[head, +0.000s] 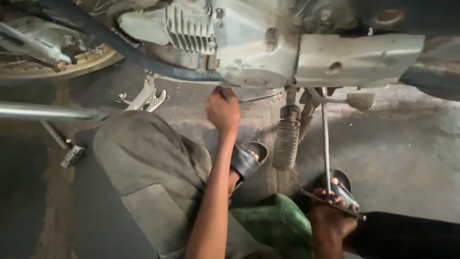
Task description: The person sits on the floor beside a motorcycle and works on the engine area near the footpeg. They use a T-handle wrench to turn a fastener, hold a small metal part in the other hand, and reposition the wrench repeatedly while reaching under the bike.
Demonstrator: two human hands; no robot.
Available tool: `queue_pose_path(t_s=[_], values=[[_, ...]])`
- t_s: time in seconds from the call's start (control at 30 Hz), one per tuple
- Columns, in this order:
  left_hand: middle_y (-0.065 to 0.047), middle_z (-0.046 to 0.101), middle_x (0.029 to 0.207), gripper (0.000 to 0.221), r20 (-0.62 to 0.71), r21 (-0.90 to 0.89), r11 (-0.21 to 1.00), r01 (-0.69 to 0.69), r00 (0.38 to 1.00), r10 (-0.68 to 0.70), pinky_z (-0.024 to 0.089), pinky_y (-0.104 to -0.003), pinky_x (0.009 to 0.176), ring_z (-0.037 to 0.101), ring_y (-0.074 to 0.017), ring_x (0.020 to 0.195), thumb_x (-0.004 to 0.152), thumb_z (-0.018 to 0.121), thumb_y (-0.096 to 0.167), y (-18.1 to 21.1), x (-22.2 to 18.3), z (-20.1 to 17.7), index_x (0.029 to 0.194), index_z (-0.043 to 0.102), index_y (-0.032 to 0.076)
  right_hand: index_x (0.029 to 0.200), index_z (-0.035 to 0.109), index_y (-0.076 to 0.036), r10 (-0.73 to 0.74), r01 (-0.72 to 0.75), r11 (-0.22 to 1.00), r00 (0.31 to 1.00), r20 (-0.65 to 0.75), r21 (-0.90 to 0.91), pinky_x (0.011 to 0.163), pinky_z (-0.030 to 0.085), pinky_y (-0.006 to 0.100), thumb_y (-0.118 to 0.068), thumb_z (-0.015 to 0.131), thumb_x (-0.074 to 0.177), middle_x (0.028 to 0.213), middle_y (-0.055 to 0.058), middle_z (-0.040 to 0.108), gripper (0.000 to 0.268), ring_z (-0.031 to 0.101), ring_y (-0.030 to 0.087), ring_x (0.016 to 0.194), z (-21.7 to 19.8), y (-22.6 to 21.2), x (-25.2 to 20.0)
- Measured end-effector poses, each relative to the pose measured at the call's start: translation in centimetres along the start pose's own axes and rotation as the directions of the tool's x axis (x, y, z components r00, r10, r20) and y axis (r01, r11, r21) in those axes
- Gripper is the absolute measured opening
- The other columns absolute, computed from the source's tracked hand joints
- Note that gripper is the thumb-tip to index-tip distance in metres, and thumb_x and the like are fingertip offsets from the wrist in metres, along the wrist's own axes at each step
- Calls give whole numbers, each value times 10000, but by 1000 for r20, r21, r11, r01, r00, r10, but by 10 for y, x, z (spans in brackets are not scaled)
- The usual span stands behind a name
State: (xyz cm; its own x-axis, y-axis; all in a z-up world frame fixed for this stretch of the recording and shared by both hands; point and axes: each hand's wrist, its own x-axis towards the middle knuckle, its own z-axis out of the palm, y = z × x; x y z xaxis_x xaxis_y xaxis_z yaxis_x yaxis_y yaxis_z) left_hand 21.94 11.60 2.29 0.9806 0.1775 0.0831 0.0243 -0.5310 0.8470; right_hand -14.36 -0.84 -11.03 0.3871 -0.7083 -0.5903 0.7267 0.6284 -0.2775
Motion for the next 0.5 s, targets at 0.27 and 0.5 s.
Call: queue_pose_path(t_s=[0.27,0.5], values=[[-245,724,810,324,11,-33,996,83,997,-83,511,-554,795,671,-484,842,839,578,288,-1,2,-3,787,774,36,767,586,-29,-69,73,994,996,57,-78,858,544,432,-395,388,962,1019,189,673,459,620,325,1020,12,-5,-8],[-232,740,853,344,80,41,999,12,997,-15,524,-558,838,694,-467,887,863,603,346,11,3,-18,832,764,43,774,576,-11,-23,21,999,998,60,25,838,540,438,-371,348,1006,949,172,624,485,650,327,1032,13,-5,-14]])
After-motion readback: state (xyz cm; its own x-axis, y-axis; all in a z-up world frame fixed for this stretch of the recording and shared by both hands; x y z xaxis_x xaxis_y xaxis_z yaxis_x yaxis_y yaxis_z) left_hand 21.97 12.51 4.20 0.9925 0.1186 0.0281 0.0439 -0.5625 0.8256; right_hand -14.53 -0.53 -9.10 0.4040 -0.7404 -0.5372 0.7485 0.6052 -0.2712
